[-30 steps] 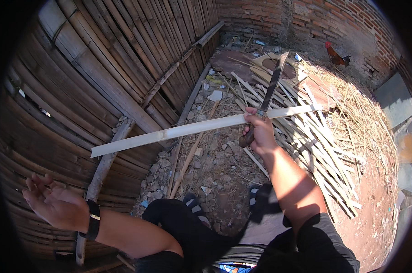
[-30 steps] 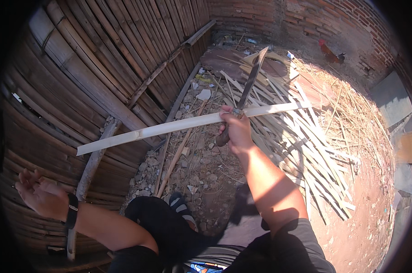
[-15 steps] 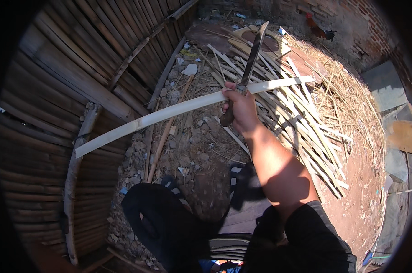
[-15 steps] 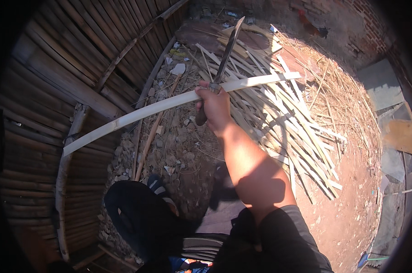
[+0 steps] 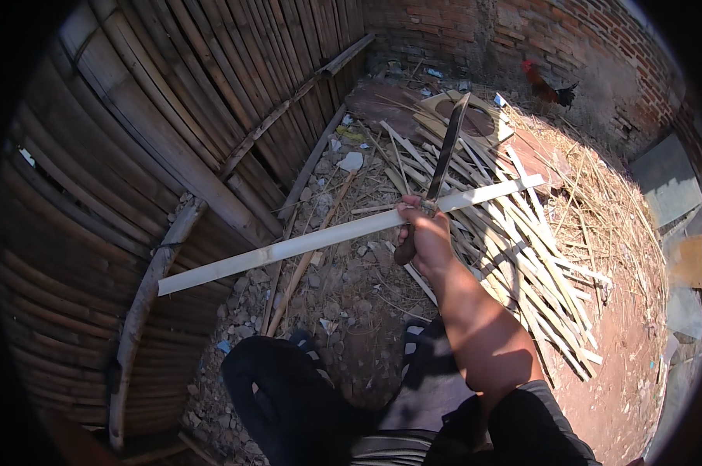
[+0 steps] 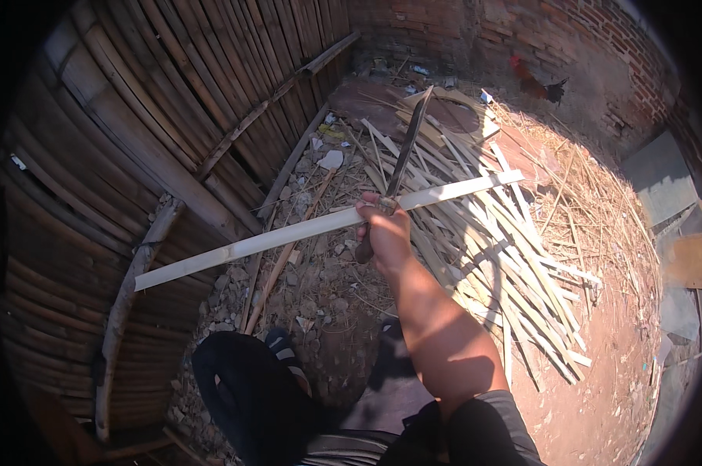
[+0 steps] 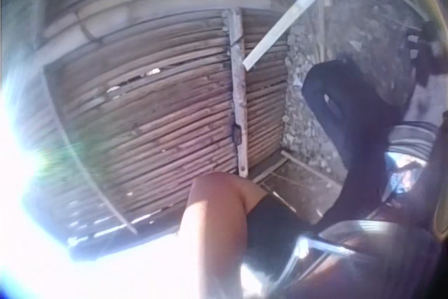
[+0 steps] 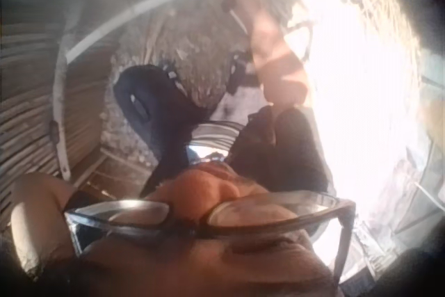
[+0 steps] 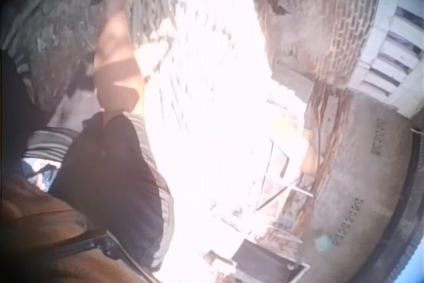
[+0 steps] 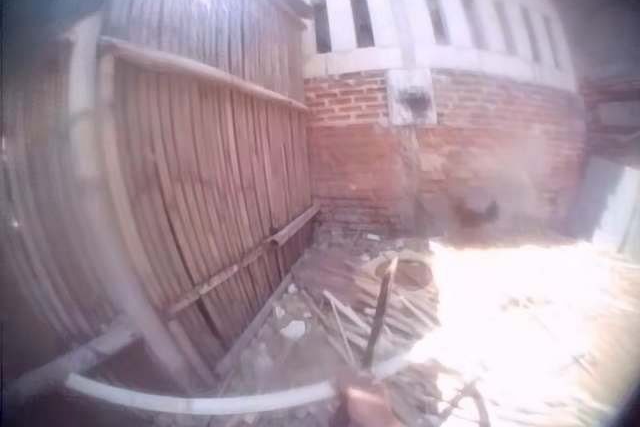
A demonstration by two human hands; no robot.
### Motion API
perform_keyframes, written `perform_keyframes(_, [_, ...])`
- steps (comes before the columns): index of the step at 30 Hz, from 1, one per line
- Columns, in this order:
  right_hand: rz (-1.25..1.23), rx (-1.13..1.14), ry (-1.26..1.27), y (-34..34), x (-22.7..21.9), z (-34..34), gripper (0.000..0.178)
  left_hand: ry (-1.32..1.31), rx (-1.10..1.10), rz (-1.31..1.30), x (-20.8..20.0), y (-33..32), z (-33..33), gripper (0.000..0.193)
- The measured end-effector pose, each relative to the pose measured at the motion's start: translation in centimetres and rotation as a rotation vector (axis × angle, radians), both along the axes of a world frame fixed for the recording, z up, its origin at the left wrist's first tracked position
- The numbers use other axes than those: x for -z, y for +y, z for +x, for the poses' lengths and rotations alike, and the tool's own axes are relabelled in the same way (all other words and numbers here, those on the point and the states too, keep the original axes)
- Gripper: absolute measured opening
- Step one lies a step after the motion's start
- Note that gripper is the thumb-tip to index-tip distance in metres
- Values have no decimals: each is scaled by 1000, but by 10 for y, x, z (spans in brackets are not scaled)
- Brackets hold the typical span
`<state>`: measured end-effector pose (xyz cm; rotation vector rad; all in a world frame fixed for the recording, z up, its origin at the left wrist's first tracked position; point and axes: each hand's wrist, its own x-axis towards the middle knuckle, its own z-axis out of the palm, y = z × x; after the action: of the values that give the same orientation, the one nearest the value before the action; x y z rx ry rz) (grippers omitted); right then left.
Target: The person splits a long piece of bamboo into thin strips using a curved blade. They hold the bamboo with one hand and use the blade to slice along its length, then set the finished strips aside on the ground.
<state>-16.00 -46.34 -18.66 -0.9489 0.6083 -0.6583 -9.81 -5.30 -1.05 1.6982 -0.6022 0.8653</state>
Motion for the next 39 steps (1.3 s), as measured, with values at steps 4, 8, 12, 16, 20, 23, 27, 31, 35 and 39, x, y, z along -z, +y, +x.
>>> perform_keyframes(4, [-17, -23, 32, -1, 1, -2, 35, -6, -11, -10, 2, -3, 0, 47])
perform_keyframes(8, [-30, -30, 63, -2, 5, -3, 35, -9, -17, -11, 1, -4, 0, 48])
perform_keyframes(12, [-35, -36, 41, -4, 9, -3, 32, -6, -17, -17, 0, -5, 2, 48])
perform_keyframes(16, [-52, -32, 57, -9, 3, -5, 31, -13, -18, -27, -3, -8, 6, 48])
perform_keyframes(20, [-45, -18, 47, -8, 3, -3, 32, -9, -22, -23, -7, -7, 6, 49])
perform_keyframes(23, [-15, -30, 41, -3, 6, -2, 33, 0, -28, -21, -6, -8, 8, 49])
perform_keyframes(27, [-32, -19, 26, -5, 8, 5, 33, 2, -37, -39, -3, -11, 10, 50])
perform_keyframes(31, [-31, -31, 59, -3, 5, -1, 33, 3, -36, -37, -1, -12, 8, 50])
perform_keyframes(35, [-45, -41, 24, 1, 11, 5, 31, -9, -44, -36, -2, -7, 8, 51])
perform_keyframes(39, [-31, -50, 35, 0, 9, 1, 31, -15, -38, -26, -5, -10, 7, 51])
